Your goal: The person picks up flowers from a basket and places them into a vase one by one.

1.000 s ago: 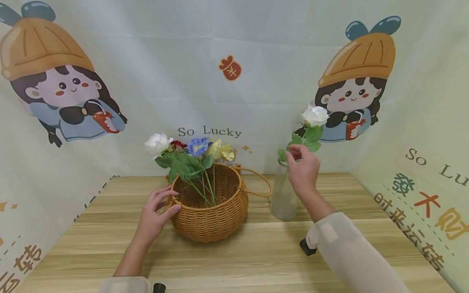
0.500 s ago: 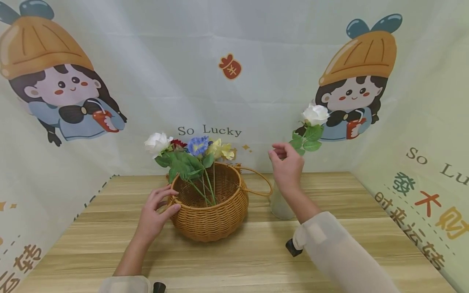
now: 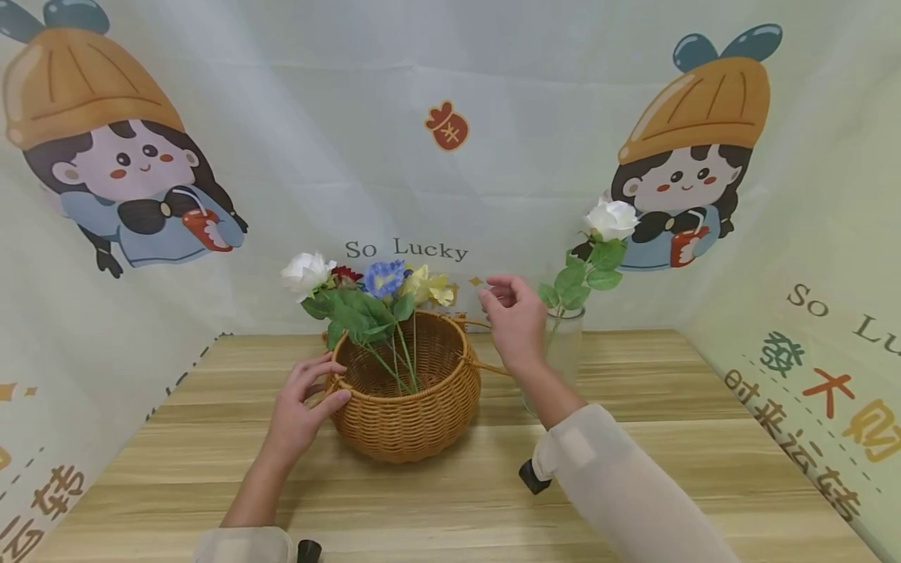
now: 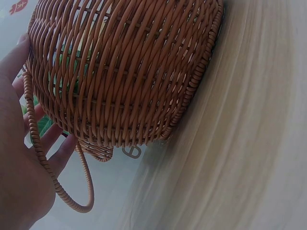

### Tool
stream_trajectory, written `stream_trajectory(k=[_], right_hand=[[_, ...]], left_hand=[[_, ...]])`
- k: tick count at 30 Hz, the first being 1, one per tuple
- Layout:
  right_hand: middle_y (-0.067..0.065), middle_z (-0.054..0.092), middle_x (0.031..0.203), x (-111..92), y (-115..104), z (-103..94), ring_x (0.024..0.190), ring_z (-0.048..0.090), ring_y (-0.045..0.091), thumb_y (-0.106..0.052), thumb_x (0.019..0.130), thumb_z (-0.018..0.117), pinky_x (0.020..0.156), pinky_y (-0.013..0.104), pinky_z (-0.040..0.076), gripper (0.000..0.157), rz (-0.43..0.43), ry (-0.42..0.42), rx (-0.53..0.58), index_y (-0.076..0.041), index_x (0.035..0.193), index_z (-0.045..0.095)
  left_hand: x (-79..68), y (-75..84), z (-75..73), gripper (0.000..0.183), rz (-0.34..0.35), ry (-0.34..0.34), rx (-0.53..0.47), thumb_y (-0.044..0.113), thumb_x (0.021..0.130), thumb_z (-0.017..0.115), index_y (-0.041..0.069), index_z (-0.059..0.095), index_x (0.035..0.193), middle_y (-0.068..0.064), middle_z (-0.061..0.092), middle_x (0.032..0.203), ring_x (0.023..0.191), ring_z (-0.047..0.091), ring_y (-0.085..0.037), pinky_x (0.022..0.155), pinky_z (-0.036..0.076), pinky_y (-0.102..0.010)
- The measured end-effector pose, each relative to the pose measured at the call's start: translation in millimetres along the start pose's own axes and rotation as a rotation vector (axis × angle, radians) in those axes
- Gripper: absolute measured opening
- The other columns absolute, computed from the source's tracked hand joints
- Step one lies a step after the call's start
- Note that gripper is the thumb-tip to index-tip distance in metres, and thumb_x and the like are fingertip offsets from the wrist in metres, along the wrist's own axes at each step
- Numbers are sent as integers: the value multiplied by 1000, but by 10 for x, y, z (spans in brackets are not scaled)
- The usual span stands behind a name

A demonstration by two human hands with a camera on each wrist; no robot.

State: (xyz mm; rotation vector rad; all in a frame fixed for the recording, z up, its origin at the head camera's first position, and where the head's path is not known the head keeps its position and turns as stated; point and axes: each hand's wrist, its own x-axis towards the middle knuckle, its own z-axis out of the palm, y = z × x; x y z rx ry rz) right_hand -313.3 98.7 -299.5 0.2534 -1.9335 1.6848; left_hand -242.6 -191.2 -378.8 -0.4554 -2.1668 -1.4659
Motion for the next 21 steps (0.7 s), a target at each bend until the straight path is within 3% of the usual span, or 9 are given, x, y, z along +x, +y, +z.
stream_trajectory(k=[10,16,21], right_hand=[[14,67,94,-110,4,189,79,65,23,-10,90,70,72,32,56,25,5,-174,-33,-1,113,64],[16,67,94,-180,-18,363,85,66,37,-9,91,69,78,45,55,26,52,-248,12,1,114,63],[17,68,98,-203,-45,506,85,67,33,-12,93,67,78,43,56,29,83,-290,40,2,118,62]], left_hand=[[15,9,28,30,2,-9,1,6,84,75,-2,65,111,-27,45,135,128,42,-40,95,41,-57],[12,4,15,28,-7,-6,9,6,84,75,0,66,110,-27,45,136,126,43,-40,95,41,-56],[6,5,11,29,-3,0,10,5,84,75,-2,66,110,-27,46,135,126,43,-40,95,42,-56]])
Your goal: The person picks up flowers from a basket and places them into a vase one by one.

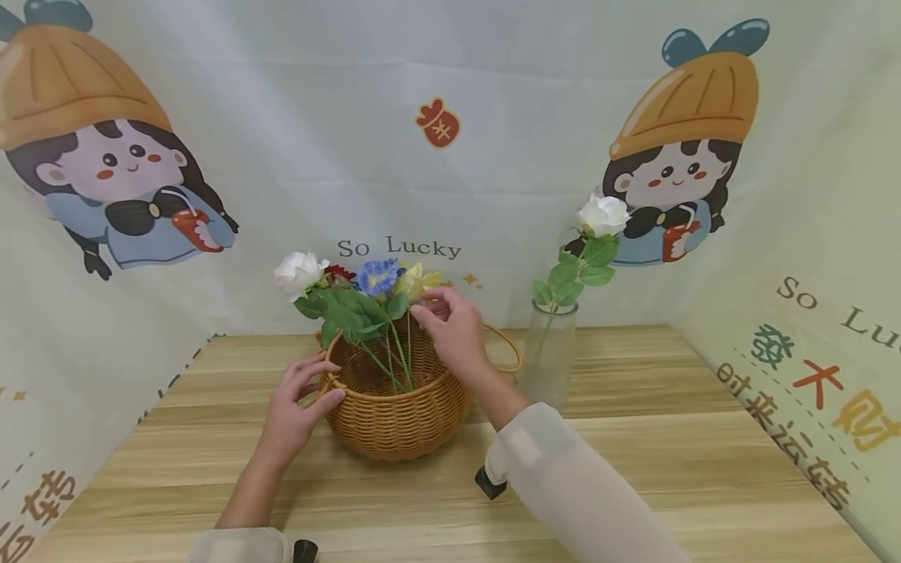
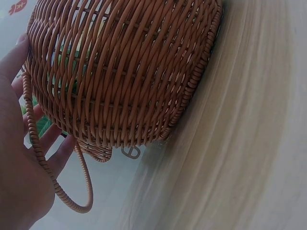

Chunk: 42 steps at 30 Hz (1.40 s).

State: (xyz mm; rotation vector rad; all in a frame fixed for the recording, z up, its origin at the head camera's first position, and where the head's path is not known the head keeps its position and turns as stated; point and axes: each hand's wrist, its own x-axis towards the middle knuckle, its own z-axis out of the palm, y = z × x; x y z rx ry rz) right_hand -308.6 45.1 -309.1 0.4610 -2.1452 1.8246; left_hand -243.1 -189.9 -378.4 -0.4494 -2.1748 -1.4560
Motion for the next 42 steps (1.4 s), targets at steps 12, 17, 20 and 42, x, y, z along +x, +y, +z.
stream_trajectory(k=[12,17,20,42], right_hand=[[23,63,109,97,-57,216,95,63,42,-10,96,63,79,40,56,31,92,-127,143,4,123,57],[28,58,118,156,-5,281,100,60,45,-11,97,61,82,44,55,34,184,-170,190,4,126,54],[24,60,117,187,41,299,98,61,40,-13,97,61,82,42,55,36,229,-184,162,4,128,54],[12,62,118,202,198,346,109,60,30,-15,94,66,83,40,54,31,350,-263,-37,-3,122,63]], left_hand=[[-2,-6,3,29,20,14,2,4,83,75,-4,66,109,-27,47,133,126,43,-40,93,42,-57],[-4,-7,-7,29,16,16,8,4,83,75,-2,66,109,-27,48,133,127,43,-39,93,42,-57],[-6,-4,-12,29,12,17,7,5,83,75,-4,66,109,-27,47,133,126,43,-40,93,42,-57],[5,28,5,31,-4,1,-7,6,83,76,-4,65,111,-27,46,135,127,42,-40,95,41,-56]])
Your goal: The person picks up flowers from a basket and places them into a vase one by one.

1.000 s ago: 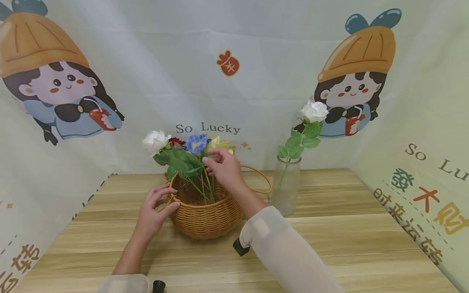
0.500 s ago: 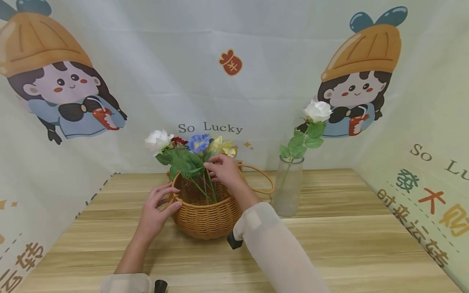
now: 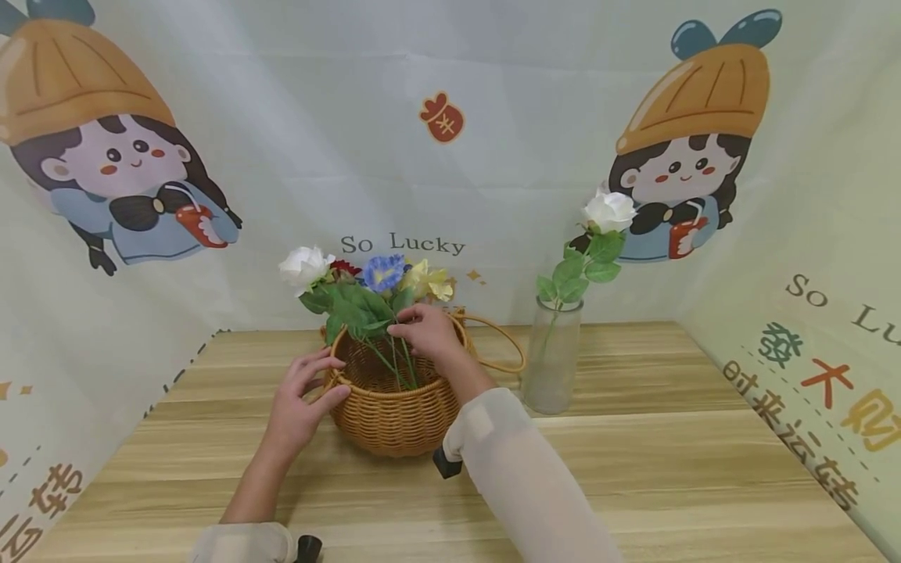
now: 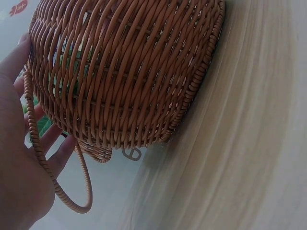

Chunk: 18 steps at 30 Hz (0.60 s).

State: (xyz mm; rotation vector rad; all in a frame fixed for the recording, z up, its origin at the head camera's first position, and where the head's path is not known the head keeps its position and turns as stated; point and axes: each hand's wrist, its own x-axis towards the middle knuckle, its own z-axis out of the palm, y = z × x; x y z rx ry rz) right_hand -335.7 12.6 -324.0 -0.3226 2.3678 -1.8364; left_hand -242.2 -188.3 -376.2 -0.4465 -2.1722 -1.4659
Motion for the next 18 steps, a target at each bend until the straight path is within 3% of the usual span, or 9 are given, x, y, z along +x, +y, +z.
stream_trajectory(k=[11,13,18], right_hand=[[14,60,126,31,14,18,110,60,29,-11,93,66,85,43,54,36,47,-51,-39,-6,128,60],[14,61,124,35,19,15,110,60,29,-11,93,67,81,40,55,38,56,-77,-45,-7,130,59],[12,64,116,37,31,12,90,60,25,-11,93,66,64,31,51,43,99,-154,-55,-5,134,56]], left_hand=[[1,7,-14,29,-1,1,5,7,83,76,-2,66,109,-27,47,134,126,43,-39,95,41,-57],[5,9,-14,28,1,3,5,7,83,76,-1,66,109,-26,47,134,126,43,-39,95,40,-57],[3,7,-9,29,4,-2,5,7,83,76,-2,66,109,-26,48,133,127,43,-39,95,41,-57]])
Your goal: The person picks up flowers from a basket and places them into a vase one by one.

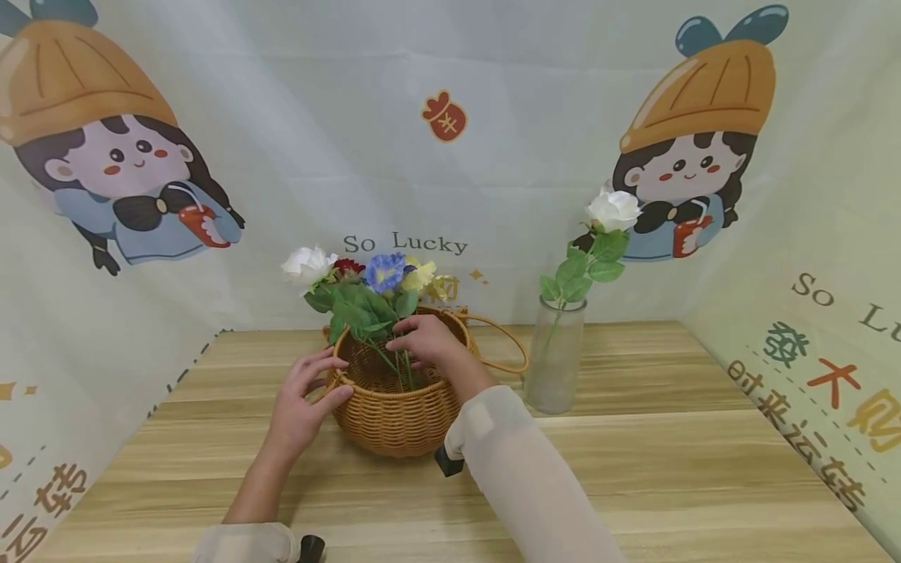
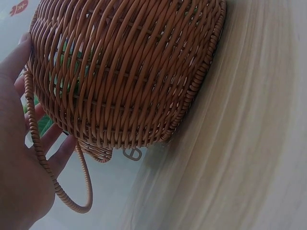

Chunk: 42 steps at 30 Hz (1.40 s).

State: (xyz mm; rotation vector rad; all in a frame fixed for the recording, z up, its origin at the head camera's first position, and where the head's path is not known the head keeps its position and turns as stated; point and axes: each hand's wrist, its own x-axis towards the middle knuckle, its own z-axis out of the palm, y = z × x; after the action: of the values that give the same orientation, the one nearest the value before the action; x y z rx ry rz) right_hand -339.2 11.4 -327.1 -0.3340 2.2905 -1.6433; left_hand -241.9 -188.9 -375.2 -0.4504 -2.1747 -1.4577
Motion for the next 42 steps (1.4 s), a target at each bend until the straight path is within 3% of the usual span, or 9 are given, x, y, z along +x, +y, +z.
stream_trajectory(k=[4,11,16,21,28,32,36,42], right_hand=[[12,65,112,-8,5,-2,83,59,23,-9,93,65,63,31,50,43,2,-9,28,-3,135,55],[14,65,114,-22,-1,-5,101,62,31,-8,94,64,77,39,54,42,-24,0,60,-1,134,54],[18,67,111,-14,0,-7,106,62,38,-3,92,64,73,36,55,40,-41,30,94,0,131,57],[13,68,102,-3,7,-9,93,64,36,-1,90,65,67,37,55,33,-70,74,111,-1,123,62],[18,67,100,-15,-10,-3,69,63,17,0,90,65,59,33,53,22,-61,101,161,2,112,61],[15,67,89,-8,-17,0,69,66,22,1,89,66,58,33,52,15,-56,116,185,2,102,59],[11,68,83,-16,-28,2,80,67,33,-2,90,66,66,42,52,13,-55,115,181,1,99,58],[12,70,89,-25,-23,-9,77,67,26,-4,91,66,72,43,55,21,-50,101,164,2,110,60]], left_hand=[[-6,-5,6,29,2,-1,-3,6,83,76,-1,66,109,-26,48,133,126,43,-39,94,41,-56],[2,-7,3,29,9,2,-8,5,83,76,-3,66,110,-27,47,133,127,43,-40,94,41,-57],[2,11,2,30,7,2,-10,5,83,76,-4,66,110,-28,48,132,126,43,-41,94,41,-58],[1,17,1,30,2,3,-7,5,83,76,-3,66,109,-28,47,133,125,44,-40,95,41,-58],[1,21,1,30,5,4,0,6,83,76,-3,66,109,-28,48,133,126,43,-41,94,41,-58],[0,14,-3,31,-1,-4,1,6,83,76,-4,66,111,-27,47,133,127,43,-40,95,41,-57],[1,5,-8,30,-3,-8,4,6,84,75,-3,66,111,-27,46,135,126,43,-40,95,41,-57],[4,-11,5,30,9,2,-3,6,83,76,-3,66,109,-27,47,134,126,42,-40,94,41,-58]])
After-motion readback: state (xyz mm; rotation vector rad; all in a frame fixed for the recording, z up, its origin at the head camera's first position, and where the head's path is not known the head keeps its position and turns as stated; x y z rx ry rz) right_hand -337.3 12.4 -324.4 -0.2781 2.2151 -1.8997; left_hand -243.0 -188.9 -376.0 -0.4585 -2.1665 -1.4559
